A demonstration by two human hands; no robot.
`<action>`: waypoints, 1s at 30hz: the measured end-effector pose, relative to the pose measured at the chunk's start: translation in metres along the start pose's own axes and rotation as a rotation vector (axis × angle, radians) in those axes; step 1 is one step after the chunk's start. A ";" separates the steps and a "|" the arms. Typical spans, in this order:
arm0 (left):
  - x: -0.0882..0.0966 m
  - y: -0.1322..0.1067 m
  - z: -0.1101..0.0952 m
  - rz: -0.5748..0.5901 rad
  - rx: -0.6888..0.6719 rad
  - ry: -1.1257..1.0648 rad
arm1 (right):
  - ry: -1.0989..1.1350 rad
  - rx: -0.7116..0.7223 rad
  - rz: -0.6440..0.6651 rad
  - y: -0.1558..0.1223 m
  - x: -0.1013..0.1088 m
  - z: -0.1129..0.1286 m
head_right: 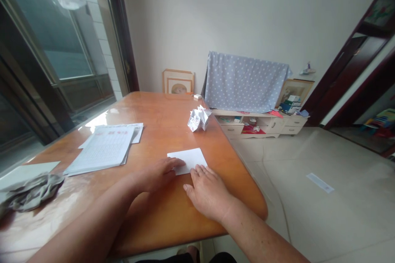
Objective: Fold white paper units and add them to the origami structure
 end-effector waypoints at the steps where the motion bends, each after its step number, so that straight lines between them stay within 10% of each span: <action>1: 0.000 0.000 0.003 -0.001 0.014 -0.035 | -0.006 -0.004 0.004 0.001 0.000 0.003; 30: -0.015 0.011 0.029 0.044 0.087 -0.325 | -0.046 -0.032 0.032 0.001 -0.011 0.055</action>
Point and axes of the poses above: each hand's wrist, its own y-axis towards the middle knuckle, its own x-axis out of the back of the hand, z = x × y, the point moved 1 cm from there along y, towards the middle knuckle, and after that the axes turned 15 degrees about y, right-handed, at the moved point
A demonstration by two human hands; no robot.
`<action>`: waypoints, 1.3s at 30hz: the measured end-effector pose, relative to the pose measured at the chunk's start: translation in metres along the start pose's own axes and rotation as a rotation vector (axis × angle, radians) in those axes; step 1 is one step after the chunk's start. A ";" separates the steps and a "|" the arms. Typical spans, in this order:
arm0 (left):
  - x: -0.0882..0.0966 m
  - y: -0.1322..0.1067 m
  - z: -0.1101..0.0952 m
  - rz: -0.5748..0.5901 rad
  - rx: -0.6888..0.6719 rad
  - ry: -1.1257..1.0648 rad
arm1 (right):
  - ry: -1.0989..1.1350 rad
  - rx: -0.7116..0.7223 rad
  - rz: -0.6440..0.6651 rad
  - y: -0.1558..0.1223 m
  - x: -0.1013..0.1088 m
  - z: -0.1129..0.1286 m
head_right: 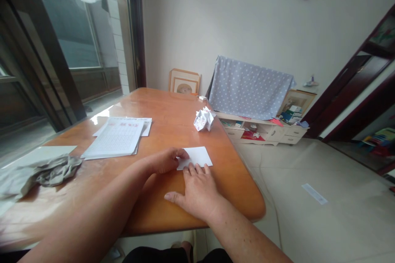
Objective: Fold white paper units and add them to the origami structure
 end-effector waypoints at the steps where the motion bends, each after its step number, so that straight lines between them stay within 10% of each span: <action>1: -0.001 0.001 0.001 -0.004 -0.004 -0.001 | 0.004 0.007 -0.002 0.000 -0.002 0.004; 18: -0.005 0.001 0.004 -0.045 -0.011 -0.002 | 0.045 0.059 -0.076 0.000 -0.006 0.021; 39: 0.002 -0.004 -0.004 -0.059 0.014 0.043 | -0.020 -0.176 -0.098 -0.014 0.022 -0.062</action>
Point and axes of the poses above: each hand's wrist, its own y-axis towards the middle knuckle, its own x-axis out of the back of the hand, z = x × y, the point moved 1 cm from there along y, towards the middle knuckle, and after that the axes turned 15 degrees about y, right-handed, at the moved point
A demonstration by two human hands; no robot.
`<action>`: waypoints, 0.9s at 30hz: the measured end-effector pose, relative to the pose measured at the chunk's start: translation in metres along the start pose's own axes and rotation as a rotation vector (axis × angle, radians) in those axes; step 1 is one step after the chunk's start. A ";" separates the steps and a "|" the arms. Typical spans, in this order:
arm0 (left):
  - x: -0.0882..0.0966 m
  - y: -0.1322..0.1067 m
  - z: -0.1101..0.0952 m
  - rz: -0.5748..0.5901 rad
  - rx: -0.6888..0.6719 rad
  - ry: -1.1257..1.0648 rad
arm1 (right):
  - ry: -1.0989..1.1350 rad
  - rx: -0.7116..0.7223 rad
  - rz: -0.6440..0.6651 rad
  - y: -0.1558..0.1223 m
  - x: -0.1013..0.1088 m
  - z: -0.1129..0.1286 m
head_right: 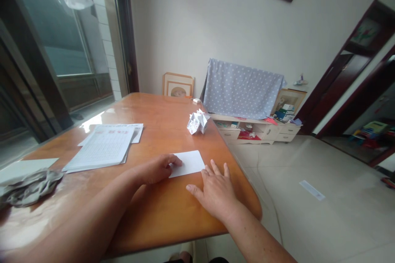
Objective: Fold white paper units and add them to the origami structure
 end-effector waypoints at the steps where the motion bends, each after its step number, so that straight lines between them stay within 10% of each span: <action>1: 0.000 0.000 0.000 -0.002 0.000 -0.008 | -0.002 0.013 -0.005 0.000 -0.001 0.004; 14: -0.005 0.005 0.007 -0.021 -0.018 -0.127 | 0.219 0.259 0.014 0.003 -0.035 0.092; 27: -0.001 0.001 -0.005 -0.048 -0.034 -0.051 | 0.217 0.135 0.007 -0.004 -0.006 0.010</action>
Point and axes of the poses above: each hand's wrist, its own y-axis towards the middle knuckle, its own x-axis out of the back of the hand, z = x × y, the point moved 1 cm from there along y, towards the middle knuckle, and after that the axes turned 15 degrees about y, right-handed, at the moved point
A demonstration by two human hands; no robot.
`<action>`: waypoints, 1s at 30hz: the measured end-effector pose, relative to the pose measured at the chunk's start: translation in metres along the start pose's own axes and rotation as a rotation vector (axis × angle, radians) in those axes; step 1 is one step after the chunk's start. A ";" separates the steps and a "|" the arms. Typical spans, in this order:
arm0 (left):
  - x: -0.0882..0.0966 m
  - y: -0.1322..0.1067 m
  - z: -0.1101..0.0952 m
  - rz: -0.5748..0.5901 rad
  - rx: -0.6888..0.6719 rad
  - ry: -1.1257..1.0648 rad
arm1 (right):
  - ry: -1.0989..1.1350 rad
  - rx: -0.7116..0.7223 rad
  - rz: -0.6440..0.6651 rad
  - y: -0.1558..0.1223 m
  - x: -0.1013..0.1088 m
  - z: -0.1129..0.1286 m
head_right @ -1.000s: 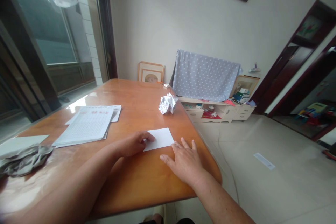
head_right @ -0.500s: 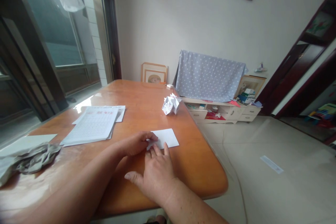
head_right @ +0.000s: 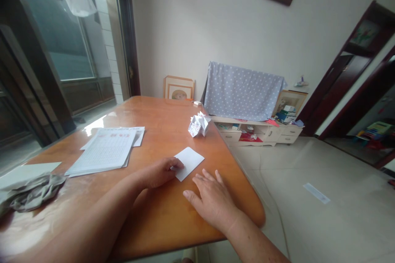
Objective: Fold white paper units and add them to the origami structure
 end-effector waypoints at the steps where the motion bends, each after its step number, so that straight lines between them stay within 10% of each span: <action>1: 0.001 0.000 -0.001 -0.009 -0.002 0.018 | 0.005 0.001 -0.027 0.002 0.001 -0.002; 19: 0.008 -0.004 -0.023 -0.047 -0.005 0.270 | 0.132 -0.209 -0.221 0.133 0.023 -0.041; 30: 0.011 -0.002 -0.017 -0.062 -0.005 0.407 | 0.371 -0.163 -0.164 0.133 0.004 -0.063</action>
Point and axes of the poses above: each hand's wrist, its own y-axis towards the middle knuckle, its own x-axis out of the back of the hand, z = x × y, the point moved 1 cm from there along y, towards the middle knuckle, and after that the axes turned 15 degrees about y, right-handed, at the moved point
